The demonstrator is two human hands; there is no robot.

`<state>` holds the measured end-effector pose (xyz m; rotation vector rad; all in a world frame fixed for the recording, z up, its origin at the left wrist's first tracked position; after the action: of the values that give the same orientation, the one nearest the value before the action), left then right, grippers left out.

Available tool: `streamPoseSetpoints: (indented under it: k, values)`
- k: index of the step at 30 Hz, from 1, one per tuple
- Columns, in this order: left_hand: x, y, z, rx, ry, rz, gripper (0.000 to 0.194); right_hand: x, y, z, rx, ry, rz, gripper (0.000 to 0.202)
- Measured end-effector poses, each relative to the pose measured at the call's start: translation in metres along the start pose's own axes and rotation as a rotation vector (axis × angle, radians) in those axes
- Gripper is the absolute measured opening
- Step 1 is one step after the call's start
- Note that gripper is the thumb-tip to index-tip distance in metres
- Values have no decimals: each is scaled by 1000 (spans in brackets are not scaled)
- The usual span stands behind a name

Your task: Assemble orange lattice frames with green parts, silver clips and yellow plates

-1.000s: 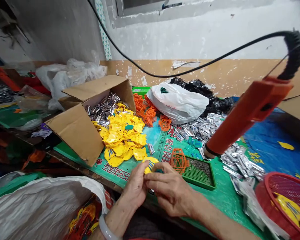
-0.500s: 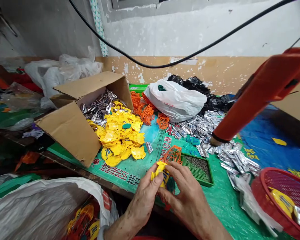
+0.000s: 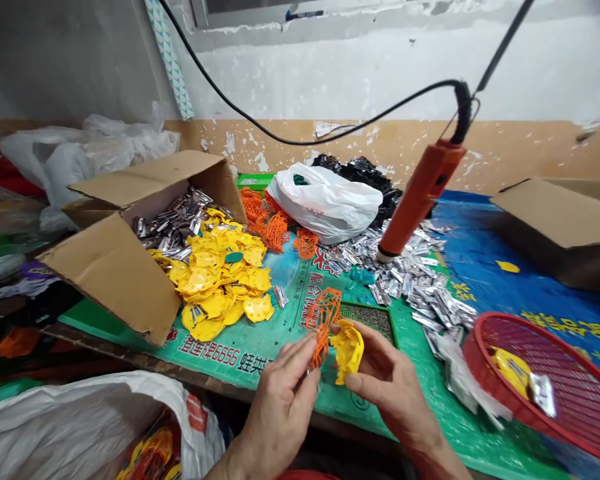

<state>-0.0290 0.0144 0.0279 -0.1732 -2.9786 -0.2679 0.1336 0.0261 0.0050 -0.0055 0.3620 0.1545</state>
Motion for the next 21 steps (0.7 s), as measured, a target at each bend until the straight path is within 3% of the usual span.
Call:
streamPoseSetpoints:
  k: [4, 7, 12, 21]
  values:
    - [-14, -9, -8, -555, 609, 77, 49, 7, -9, -15, 28, 167, -52, 64]
    - [-24, -14, -13, -721, 937, 69, 42, 10, -17, -20, 61, 215, -61, 67]
    - [-34, -13, -19, -816, 1053, 19, 40, 13, -23, -21, 116, 214, -49, 66]
    - [-35, -13, -14, -807, 1042, 49, 41, 10, -21, -20, 152, 210, -36, 65]
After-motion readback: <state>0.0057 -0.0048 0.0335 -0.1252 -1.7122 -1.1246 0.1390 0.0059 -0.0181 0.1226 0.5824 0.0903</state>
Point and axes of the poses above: each hand's wrist, its own y-axis towards the middle knuckle, its own x-axis out of the back of the hand, z = x × y, the point moved 3 cm from there along y, towards the middle knuckle
